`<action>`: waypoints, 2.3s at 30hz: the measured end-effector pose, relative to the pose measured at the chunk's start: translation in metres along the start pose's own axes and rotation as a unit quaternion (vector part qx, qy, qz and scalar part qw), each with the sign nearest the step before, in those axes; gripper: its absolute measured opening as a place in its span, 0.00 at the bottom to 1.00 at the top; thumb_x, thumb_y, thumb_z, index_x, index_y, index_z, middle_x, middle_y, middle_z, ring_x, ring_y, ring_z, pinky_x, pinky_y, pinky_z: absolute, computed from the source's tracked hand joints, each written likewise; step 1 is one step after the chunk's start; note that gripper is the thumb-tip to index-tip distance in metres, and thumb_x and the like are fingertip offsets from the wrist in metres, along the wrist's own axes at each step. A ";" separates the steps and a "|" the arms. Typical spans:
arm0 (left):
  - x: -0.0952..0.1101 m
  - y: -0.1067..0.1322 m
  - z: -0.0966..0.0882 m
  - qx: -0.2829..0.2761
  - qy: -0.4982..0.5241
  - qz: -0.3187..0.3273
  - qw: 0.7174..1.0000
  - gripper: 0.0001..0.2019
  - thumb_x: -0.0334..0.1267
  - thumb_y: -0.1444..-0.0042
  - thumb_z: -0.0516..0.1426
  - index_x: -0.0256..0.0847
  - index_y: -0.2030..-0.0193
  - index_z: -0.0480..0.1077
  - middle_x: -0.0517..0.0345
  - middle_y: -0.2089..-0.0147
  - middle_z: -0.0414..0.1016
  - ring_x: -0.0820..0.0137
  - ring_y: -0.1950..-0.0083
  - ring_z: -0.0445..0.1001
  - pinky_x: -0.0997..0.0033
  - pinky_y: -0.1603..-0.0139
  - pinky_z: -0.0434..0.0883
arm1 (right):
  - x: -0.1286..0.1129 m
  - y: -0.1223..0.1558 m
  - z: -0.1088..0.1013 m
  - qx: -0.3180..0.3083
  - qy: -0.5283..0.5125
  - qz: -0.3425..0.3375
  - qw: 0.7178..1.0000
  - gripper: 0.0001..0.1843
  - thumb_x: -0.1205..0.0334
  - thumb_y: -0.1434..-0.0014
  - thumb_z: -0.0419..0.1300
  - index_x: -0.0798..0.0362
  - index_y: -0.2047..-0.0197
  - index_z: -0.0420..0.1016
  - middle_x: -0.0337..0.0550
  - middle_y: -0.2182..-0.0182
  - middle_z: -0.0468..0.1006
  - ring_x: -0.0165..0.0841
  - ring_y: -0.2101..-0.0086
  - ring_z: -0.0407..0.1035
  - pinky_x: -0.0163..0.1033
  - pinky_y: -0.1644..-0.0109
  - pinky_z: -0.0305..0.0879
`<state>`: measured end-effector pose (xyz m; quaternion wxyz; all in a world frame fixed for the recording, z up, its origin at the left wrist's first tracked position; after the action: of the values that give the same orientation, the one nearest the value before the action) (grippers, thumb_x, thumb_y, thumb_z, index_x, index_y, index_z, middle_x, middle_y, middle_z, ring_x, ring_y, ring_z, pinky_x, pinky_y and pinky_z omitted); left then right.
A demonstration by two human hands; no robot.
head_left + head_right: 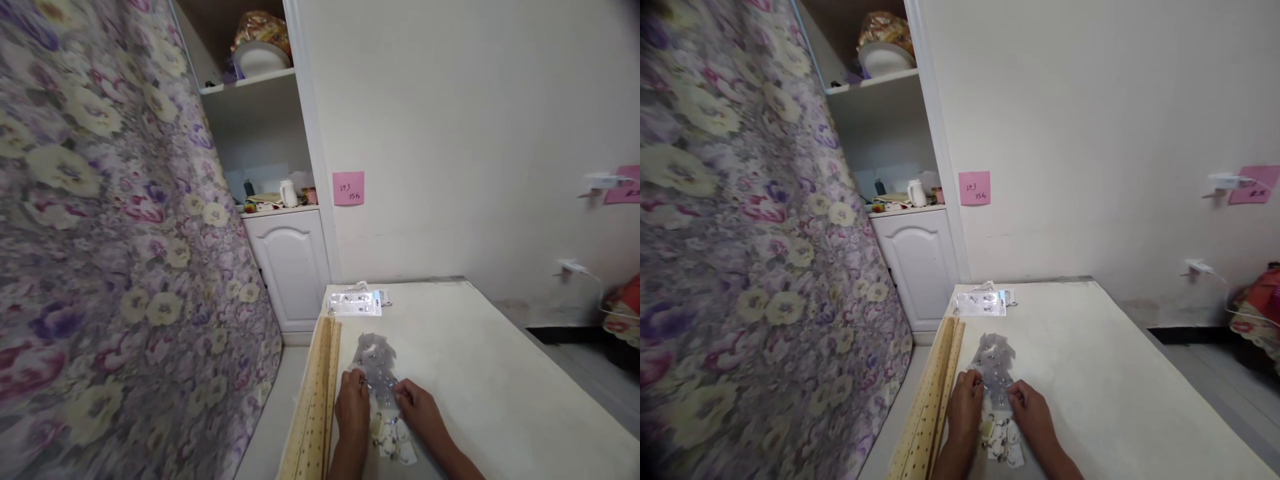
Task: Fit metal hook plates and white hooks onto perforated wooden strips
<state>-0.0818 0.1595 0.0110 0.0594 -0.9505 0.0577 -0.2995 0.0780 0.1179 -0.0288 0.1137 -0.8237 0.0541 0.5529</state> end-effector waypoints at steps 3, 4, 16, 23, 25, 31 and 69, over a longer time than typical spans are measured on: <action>-0.001 -0.002 0.000 -0.005 -0.016 -0.002 1.000 0.08 0.34 0.44 0.48 0.46 0.62 0.67 0.60 0.60 0.69 0.72 0.61 0.71 0.76 0.63 0.61 | -0.001 -0.002 0.002 -0.010 -0.011 -0.003 1.000 0.12 0.55 0.48 0.49 0.51 0.70 0.69 0.34 0.79 0.73 0.32 0.77 0.69 0.34 0.70 0.63; -0.002 -0.002 -0.001 -0.006 -0.019 0.000 1.000 0.08 0.33 0.44 0.48 0.46 0.63 0.67 0.60 0.60 0.69 0.72 0.61 0.70 0.76 0.64 0.60 | -0.001 -0.003 0.003 -0.009 -0.013 -0.003 1.000 0.11 0.55 0.48 0.49 0.51 0.70 0.68 0.34 0.79 0.73 0.32 0.77 0.69 0.34 0.69 0.63; -0.012 -0.002 -0.004 0.029 -0.004 -0.004 1.000 0.12 0.29 0.45 0.45 0.44 0.62 0.67 0.58 0.59 0.72 0.70 0.57 0.70 0.75 0.57 0.62 | -0.004 -0.007 0.010 0.006 -0.048 -0.003 0.999 0.11 0.56 0.48 0.49 0.51 0.69 0.68 0.34 0.79 0.72 0.32 0.77 0.69 0.34 0.71 0.63; -0.019 0.003 0.004 0.058 0.014 -0.022 0.998 0.17 0.31 0.40 0.41 0.40 0.50 0.66 0.51 0.51 0.72 0.67 0.50 0.71 0.72 0.50 0.64 | -0.007 -0.001 0.006 0.029 -0.049 -0.009 0.998 0.15 0.54 0.44 0.47 0.54 0.60 0.68 0.41 0.72 0.76 0.34 0.74 0.71 0.36 0.69 0.66; -0.022 0.006 0.007 0.067 0.016 -0.027 0.997 0.20 0.29 0.41 0.40 0.36 0.45 0.63 0.47 0.47 0.70 0.66 0.47 0.69 0.72 0.46 0.62 | -0.006 0.002 0.004 0.048 -0.042 -0.013 0.998 0.15 0.56 0.44 0.47 0.54 0.59 0.68 0.43 0.69 0.77 0.33 0.74 0.71 0.37 0.67 0.67; -0.030 0.020 0.014 0.086 0.044 -0.032 0.995 0.22 0.29 0.42 0.43 0.32 0.42 0.60 0.44 0.44 0.68 0.68 0.41 0.66 0.75 0.41 0.59 | -0.003 0.006 -0.002 0.084 -0.044 -0.023 0.995 0.15 0.56 0.43 0.48 0.54 0.59 0.69 0.46 0.65 0.77 0.35 0.70 0.71 0.39 0.63 0.67; -0.043 0.157 0.012 0.200 -0.300 0.240 0.901 0.24 0.25 0.48 0.47 0.32 0.44 0.66 0.45 0.44 0.73 0.61 0.44 0.72 0.62 0.50 0.75 | 0.025 0.061 -0.055 0.088 0.041 -0.113 0.989 0.11 0.58 0.42 0.49 0.52 0.63 0.71 0.47 0.63 0.74 0.38 0.60 0.70 0.44 0.55 0.69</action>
<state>-0.1212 0.0115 -0.0461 0.3327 -0.9210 0.2021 0.0182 0.1240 0.0459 -0.0397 0.2451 -0.8333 0.0142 0.4953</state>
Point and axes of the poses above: each hand's wrist, its own y-axis away from the middle knuckle, its own z-axis out of the palm, x = y × z, the point moved 3 cm from there along -y, towards the middle knuckle
